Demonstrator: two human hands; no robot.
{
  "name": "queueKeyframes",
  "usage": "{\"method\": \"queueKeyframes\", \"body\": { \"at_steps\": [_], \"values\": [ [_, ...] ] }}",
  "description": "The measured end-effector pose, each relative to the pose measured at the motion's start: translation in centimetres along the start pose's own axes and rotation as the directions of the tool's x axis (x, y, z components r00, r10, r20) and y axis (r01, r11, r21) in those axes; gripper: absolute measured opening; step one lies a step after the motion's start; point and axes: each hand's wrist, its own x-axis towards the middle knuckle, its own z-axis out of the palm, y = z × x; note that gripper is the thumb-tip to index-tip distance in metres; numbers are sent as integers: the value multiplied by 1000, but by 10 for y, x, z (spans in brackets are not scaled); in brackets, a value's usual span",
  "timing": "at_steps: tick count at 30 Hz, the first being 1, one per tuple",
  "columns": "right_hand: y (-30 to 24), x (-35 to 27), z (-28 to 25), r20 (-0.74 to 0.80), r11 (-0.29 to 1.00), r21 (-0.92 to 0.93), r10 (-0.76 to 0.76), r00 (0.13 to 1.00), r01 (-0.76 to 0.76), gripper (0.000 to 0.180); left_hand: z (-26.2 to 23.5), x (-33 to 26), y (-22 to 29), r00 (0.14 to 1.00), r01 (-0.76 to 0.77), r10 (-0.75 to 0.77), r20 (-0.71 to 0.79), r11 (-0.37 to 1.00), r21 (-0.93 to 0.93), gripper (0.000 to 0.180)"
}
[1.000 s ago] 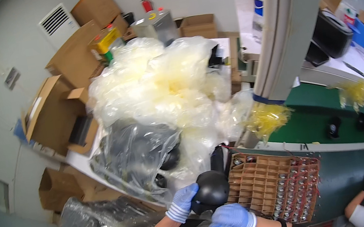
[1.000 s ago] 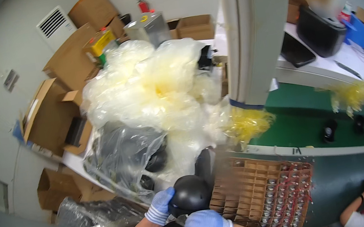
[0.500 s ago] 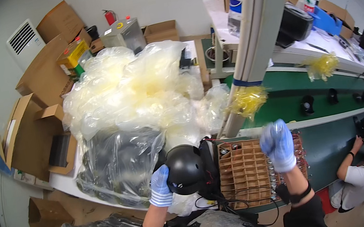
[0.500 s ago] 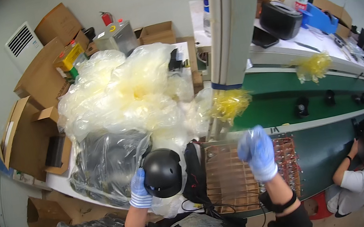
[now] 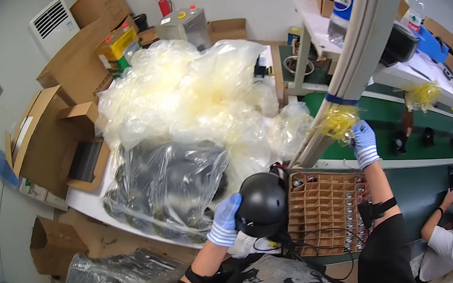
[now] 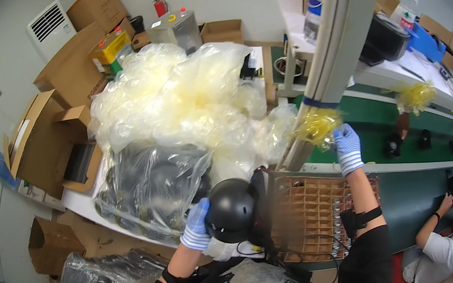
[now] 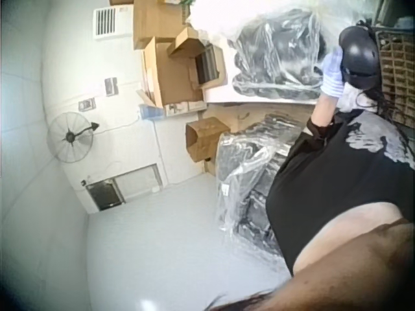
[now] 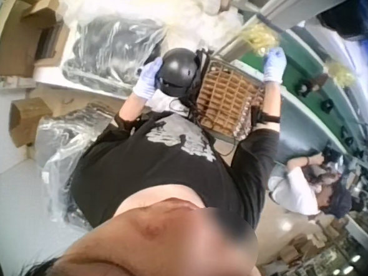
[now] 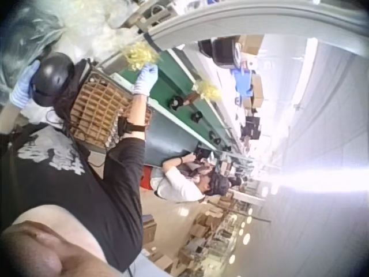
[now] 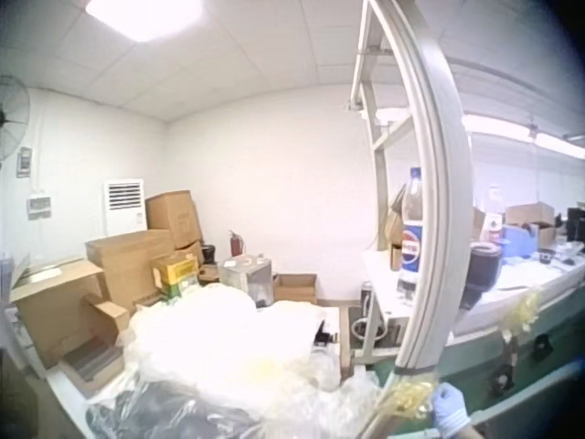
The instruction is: Assembling small electronic fans by inserting motor assemblies into plastic housings.
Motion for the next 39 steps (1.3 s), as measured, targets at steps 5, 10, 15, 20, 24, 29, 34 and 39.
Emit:
{"method": "queueKeyframes", "body": {
  "at_steps": [5, 10, 15, 20, 24, 29, 34, 39],
  "values": [
    [42, 2, -4, -240, 972, -111, 177, 955, -208, 25, -7, 6, -15, 997, 72, -72, -8, 997, -19, 15],
    [0, -101, 47, 169, 922, -374, 177, 970, -103, 13, -31, 9, -20, 975, 2, -60, 212, 965, 262, 22],
    [-108, -157, 91, 925, 790, -198, -46, 378, 580, 93, -6, 3, -18, 914, 208, -269, 303, 953, 220, 20],
    [-96, -167, 97, 952, 953, -160, 80, 295, 258, 92, 23, -9, -33, 869, 391, -452, 199, 876, 282, 41],
    [-78, -174, 71, 832, 956, -165, 3, 555, 242, 91, 12, 6, -30, 651, 373, -450, 611, 891, 259, 71],
    [-14, -190, 52, 356, 630, 686, 147, 923, -365, 92, 25, 4, -10, 851, 418, -237, 468, 845, -333, 62],
    [-22, -190, 60, 424, 567, 712, 125, 897, -415, 96, 36, -10, 5, 797, 28, 67, 600, 989, -147, 54],
    [-26, -182, 55, 479, 570, 720, 5, 878, -396, 98, 36, -15, 15, 738, -54, 50, 673, 998, -15, 54]
  ]
}}
